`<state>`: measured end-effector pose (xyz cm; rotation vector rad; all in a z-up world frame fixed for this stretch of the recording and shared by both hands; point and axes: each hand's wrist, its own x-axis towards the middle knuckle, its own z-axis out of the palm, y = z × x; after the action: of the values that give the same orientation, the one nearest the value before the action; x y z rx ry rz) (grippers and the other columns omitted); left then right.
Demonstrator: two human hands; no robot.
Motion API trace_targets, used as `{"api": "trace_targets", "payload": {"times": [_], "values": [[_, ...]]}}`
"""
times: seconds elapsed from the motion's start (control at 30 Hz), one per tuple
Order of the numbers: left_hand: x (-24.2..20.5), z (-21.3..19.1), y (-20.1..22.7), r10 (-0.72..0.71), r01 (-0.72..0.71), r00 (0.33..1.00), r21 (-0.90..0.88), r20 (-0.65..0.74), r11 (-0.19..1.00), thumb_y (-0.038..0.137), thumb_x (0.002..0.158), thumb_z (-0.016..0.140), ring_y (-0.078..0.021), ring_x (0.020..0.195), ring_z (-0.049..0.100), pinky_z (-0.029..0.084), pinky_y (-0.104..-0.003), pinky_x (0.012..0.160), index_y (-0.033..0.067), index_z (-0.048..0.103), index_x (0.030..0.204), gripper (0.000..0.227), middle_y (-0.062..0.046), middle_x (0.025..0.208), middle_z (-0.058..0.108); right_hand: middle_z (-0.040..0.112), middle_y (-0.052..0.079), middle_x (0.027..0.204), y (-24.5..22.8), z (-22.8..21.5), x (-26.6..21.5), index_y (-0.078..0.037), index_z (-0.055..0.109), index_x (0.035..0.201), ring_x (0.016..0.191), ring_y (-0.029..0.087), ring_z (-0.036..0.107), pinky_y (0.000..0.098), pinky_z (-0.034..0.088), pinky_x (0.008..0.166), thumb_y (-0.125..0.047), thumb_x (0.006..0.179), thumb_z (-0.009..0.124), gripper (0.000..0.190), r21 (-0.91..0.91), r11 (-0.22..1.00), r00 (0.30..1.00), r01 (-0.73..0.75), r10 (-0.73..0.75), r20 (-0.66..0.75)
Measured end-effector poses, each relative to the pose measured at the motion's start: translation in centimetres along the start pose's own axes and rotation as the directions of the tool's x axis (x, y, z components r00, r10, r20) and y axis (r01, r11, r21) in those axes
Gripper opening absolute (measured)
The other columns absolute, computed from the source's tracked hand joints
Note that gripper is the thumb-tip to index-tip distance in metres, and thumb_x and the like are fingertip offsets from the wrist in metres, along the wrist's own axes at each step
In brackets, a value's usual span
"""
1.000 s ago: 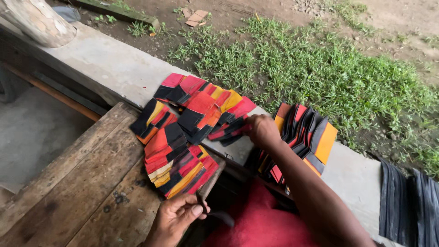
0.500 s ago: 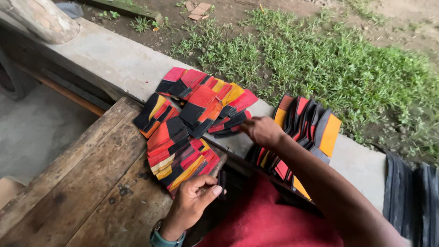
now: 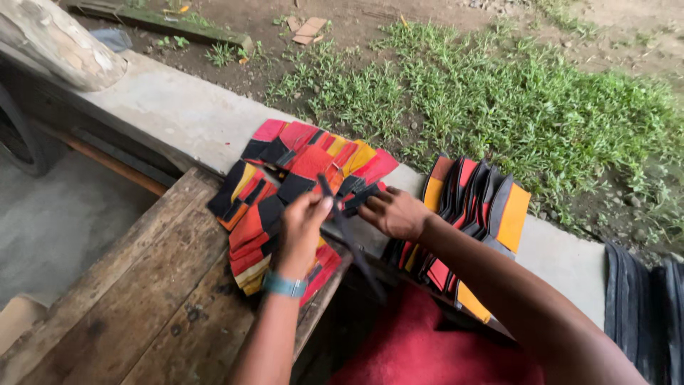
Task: The person attaches thin strips to the edges of rectangular leather pieces by hand, moving finished items into stacks and picking up new ones from a workbench.
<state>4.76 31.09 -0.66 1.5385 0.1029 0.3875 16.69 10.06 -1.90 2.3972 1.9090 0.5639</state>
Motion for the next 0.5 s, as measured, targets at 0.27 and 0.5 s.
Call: {"api": "trace_targets", "payload": {"times": [0.27, 0.5], "values": [[3.6, 2.4, -7.4, 0.033, -0.058, 0.998, 0.544, 0.056, 0.837, 0.015, 0.089, 0.074, -0.0289, 0.082, 0.075, 0.056, -0.039, 0.07, 0.0015, 0.068, 0.093, 0.015, -0.019, 0.085, 0.073, 0.066, 0.014, 0.122, -1.9, -5.3, -6.0, -0.007, 0.059, 0.114, 0.093, 0.027, 0.071, 0.0409, 0.058, 0.088, -0.009, 0.093, 0.061, 0.022, 0.583, 0.747, 0.791, -0.319, 0.549, -0.27], [-0.4, 3.1, -5.2, 0.286, -0.222, 0.958, 0.556, -0.03, 0.801, -0.003, 0.089, 0.057, -0.0335, 0.09, 0.069, 0.053, -0.04, 0.076, 0.0022, 0.07, 0.1, 0.018, -0.02, 0.093, 0.073, 0.068, 0.015, 0.091, -2.8, -7.1, -9.5, -0.006, 0.056, 0.124, 0.085, 0.027, 0.072, 0.0421, 0.057, 0.074, -0.013, 0.107, 0.056, 0.018, 0.731, 0.268, 0.403, -0.628, 0.915, 0.01]]}}
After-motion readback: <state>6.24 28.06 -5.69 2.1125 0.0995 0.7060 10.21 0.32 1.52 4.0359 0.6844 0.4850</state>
